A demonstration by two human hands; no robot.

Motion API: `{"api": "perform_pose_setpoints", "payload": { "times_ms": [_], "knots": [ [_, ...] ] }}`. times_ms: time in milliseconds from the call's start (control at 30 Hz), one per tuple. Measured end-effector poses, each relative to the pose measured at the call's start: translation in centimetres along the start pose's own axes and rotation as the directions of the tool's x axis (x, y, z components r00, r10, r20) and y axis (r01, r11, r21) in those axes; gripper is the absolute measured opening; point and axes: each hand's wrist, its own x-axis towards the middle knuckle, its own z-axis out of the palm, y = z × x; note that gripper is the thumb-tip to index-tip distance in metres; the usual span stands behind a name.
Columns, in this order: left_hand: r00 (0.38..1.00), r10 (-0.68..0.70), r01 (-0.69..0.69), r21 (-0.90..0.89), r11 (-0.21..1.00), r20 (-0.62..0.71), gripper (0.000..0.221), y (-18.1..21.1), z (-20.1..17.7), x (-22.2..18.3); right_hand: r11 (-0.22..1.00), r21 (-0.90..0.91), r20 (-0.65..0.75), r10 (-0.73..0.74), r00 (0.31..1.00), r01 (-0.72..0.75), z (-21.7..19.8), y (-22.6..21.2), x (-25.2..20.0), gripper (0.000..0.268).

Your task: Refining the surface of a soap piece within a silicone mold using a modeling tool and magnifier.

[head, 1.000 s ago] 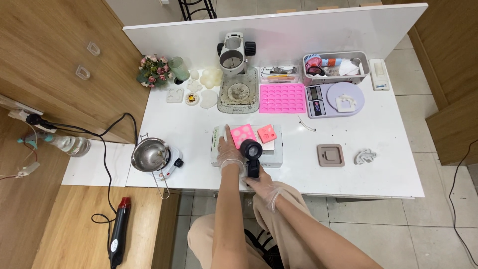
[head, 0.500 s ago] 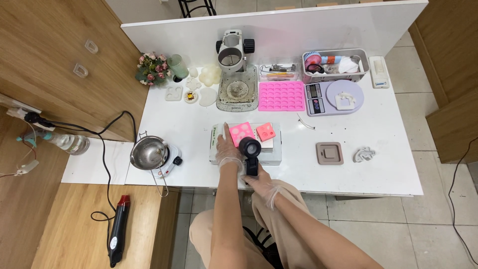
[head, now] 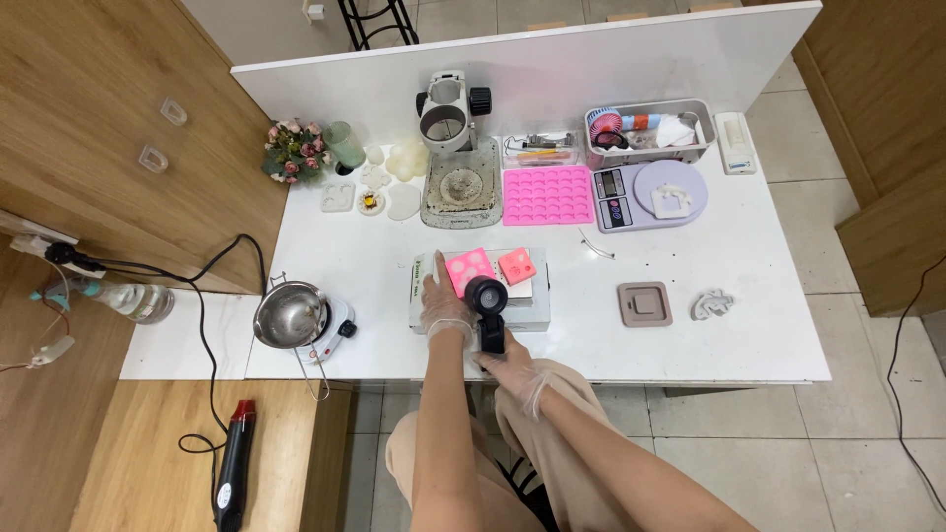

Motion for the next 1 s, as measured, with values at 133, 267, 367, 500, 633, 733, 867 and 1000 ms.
{"api": "perform_pose_setpoints", "payload": {
  "times_ms": [133,267,367,500,633,733,867,1000],
  "knots": [
    [1.0,0.01,-0.01,-0.014,1.0,0.004,0.142,0.2,-0.6,-0.6,1.0,0.003,-0.006,-0.024,1.0,0.024,0.1,0.4,0.2,0.07],
    [1.0,0.007,-0.007,-0.011,1.0,-0.003,0.141,-0.1,0.0,0.1,0.998,0.068,0.015,0.004,1.0,-0.005,0.0,-0.5,-0.2,0.068],
    [1.0,0.014,-0.015,-0.019,1.0,-0.014,0.141,-0.3,0.3,0.3,0.985,0.155,0.054,0.072,0.996,-0.079,-0.6,-2.5,-1.3,0.062],
    [1.0,0.015,-0.016,-0.025,1.0,-0.016,0.14,-0.3,0.3,0.1,0.987,0.137,0.07,0.074,0.995,-0.083,-1.1,-4.2,-2.3,0.057],
    [0.998,0.047,-0.049,-0.036,0.998,-0.043,0.141,-1.0,1.1,0.8,0.997,0.069,0.084,0.04,0.996,-0.046,-1.7,-5.0,-2.9,0.054],
    [0.999,0.032,-0.033,-0.022,0.999,-0.012,0.146,-0.8,0.9,0.7,0.998,0.023,0.067,0.048,0.997,-0.05,-2.0,-5.1,-3.4,0.055],
    [1.0,0.007,-0.006,-0.028,1.0,0.01,0.144,-0.8,0.9,0.7,0.986,-0.069,0.047,-0.147,0.988,0.15,-2.2,-4.8,-3.6,0.056],
    [1.0,-0.002,0.002,-0.034,0.999,0.009,0.142,-0.9,1.2,0.7,0.982,-0.054,0.039,-0.178,0.983,0.18,-1.9,-4.6,-3.9,0.055]
  ]
}}
